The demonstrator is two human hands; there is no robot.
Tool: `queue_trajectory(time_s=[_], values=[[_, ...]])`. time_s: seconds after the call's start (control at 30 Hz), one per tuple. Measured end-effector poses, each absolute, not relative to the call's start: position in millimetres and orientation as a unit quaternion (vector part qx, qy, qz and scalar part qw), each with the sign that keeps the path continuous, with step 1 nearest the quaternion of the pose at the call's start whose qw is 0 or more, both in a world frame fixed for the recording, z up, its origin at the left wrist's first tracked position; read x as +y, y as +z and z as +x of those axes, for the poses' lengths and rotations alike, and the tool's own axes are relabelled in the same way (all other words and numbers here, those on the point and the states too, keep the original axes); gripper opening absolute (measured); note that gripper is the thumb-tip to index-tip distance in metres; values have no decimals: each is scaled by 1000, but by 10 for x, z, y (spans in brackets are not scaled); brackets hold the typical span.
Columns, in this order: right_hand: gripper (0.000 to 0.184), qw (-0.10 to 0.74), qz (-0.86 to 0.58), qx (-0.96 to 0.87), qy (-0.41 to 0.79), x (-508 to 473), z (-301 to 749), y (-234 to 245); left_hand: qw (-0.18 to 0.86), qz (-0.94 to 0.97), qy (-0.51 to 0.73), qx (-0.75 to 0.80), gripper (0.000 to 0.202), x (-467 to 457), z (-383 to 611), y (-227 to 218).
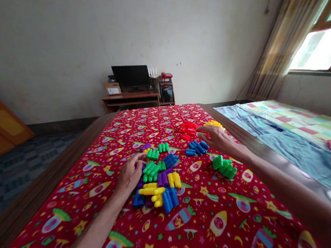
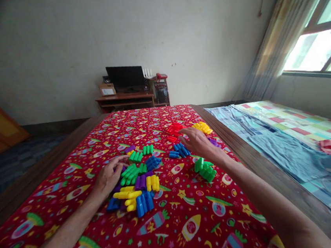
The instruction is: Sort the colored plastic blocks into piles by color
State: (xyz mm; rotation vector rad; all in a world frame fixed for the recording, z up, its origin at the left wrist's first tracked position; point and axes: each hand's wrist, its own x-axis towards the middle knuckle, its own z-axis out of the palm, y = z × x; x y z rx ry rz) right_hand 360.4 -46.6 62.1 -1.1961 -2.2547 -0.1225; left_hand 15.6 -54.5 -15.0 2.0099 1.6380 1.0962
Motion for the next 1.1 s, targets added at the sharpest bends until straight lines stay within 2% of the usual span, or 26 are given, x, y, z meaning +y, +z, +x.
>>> queue_trajectory(time_s=[0.13, 0.23, 0.4, 0.53, 0.7, 0.77, 0.9, 1.0, 1.1], values=[[29, 234, -301, -922, 60, -790, 2741, 656, 181, 691, 394, 579, 47, -564, 164, -126], [32, 208, -217, -952, 57, -905, 2271, 426, 186, 686, 405, 575, 49, -557, 153, -134], [31, 165, -267, -948, 53, -821, 2081, 179, 168, 687, 402, 582, 46, -588, 138, -115], [32, 141, -321, -934, 73, -750, 2201, 244, 174, 679, 407, 586, 45, -610, 169, -138], [28, 93, -405, -909, 31, -797, 2289, 361, 190, 667, 428, 580, 50, -530, 98, -179], [27, 93, -421, -902, 16, -821, 2308, 414, 232, 701, 385, 554, 51, -506, -8, -98], [26, 113, -415, -903, 6, -843, 2322, 532, 328, 808, 190, 452, 50, -545, -220, 182], [25, 122, -395, -911, 7, -845, 2287, 552, 295, 832, 122, 454, 48, -598, -250, 307], [23, 143, -366, -920, 9, -845, 2228, 491, 249, 813, 146, 505, 37, -602, -192, 303]])
